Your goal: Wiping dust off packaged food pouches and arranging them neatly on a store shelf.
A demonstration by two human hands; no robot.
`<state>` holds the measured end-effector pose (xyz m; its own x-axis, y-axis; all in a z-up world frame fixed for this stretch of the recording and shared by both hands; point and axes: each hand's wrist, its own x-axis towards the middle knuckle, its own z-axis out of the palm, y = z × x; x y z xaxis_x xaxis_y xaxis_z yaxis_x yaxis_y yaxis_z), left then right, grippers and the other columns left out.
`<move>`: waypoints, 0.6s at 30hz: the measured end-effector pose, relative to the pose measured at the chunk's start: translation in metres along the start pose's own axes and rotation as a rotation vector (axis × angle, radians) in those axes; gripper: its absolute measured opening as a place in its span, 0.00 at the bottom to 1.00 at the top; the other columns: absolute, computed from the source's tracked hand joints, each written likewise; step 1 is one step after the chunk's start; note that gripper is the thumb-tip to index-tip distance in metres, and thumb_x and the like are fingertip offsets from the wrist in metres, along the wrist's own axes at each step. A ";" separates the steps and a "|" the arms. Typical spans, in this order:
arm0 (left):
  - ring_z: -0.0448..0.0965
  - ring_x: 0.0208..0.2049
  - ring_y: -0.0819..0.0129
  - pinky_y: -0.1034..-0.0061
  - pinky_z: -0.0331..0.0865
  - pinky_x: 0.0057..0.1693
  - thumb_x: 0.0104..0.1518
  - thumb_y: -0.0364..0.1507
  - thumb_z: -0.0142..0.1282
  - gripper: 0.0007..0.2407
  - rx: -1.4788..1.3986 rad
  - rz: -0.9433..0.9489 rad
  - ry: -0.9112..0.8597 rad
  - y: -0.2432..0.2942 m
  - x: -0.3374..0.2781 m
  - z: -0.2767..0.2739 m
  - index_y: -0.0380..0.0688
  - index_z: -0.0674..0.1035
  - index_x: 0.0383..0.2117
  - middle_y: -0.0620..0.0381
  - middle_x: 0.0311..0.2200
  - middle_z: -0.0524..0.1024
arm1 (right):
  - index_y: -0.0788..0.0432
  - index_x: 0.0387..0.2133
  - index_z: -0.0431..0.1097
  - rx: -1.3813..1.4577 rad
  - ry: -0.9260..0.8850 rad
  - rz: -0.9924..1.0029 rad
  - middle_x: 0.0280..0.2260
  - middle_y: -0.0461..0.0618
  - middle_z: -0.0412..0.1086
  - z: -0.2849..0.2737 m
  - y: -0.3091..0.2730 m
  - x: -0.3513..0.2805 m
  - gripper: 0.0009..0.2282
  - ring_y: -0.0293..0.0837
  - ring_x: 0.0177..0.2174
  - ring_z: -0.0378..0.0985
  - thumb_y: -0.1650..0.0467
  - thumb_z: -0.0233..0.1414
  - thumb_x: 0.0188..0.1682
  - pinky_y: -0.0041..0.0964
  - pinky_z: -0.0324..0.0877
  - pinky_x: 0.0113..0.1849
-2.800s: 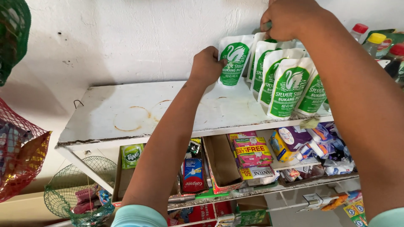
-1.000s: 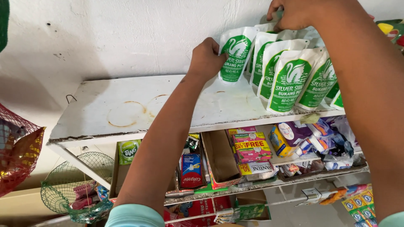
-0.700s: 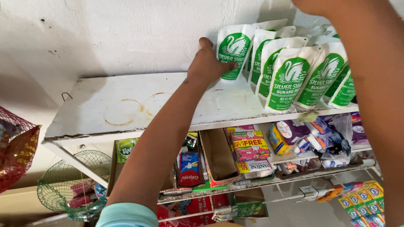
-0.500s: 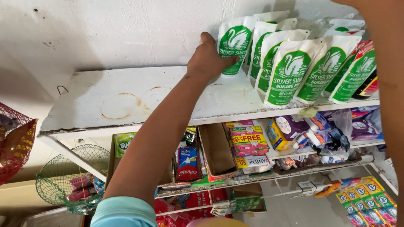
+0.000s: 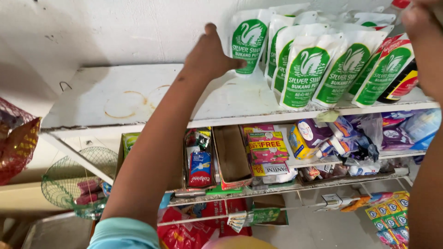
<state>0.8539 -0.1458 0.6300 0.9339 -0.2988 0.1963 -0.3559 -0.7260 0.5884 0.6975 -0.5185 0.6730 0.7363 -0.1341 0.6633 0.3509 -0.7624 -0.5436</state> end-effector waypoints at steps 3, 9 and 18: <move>0.83 0.38 0.52 0.65 0.76 0.40 0.45 0.39 0.76 0.36 -0.005 0.263 0.454 0.008 -0.074 -0.006 0.33 0.65 0.55 0.43 0.39 0.79 | 0.60 0.50 0.68 0.072 0.002 0.006 0.40 0.46 0.67 -0.003 0.022 -0.084 0.12 0.36 0.37 0.72 0.63 0.50 0.65 0.28 0.69 0.37; 0.77 0.47 0.72 0.75 0.77 0.49 0.57 0.29 0.67 0.20 -1.013 0.267 -0.019 0.043 -0.253 0.091 0.37 0.73 0.53 0.49 0.44 0.75 | 0.66 0.47 0.72 0.890 -0.200 0.329 0.43 0.48 0.69 0.091 -0.009 -0.230 0.16 0.33 0.34 0.63 0.66 0.60 0.52 0.27 0.57 0.36; 0.80 0.44 0.67 0.70 0.76 0.49 0.52 0.28 0.70 0.14 -0.567 -0.038 0.104 0.030 -0.416 0.227 0.41 0.81 0.44 0.52 0.40 0.80 | 0.58 0.45 0.65 1.341 -0.857 1.188 0.39 0.51 0.70 0.127 0.018 -0.393 0.13 0.45 0.38 0.77 0.62 0.54 0.56 0.43 0.74 0.39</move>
<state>0.4472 -0.1834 0.3880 0.9542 -0.1957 0.2261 -0.2755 -0.2814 0.9192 0.4886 -0.3992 0.3373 0.7791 0.4717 -0.4128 -0.6060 0.3982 -0.6887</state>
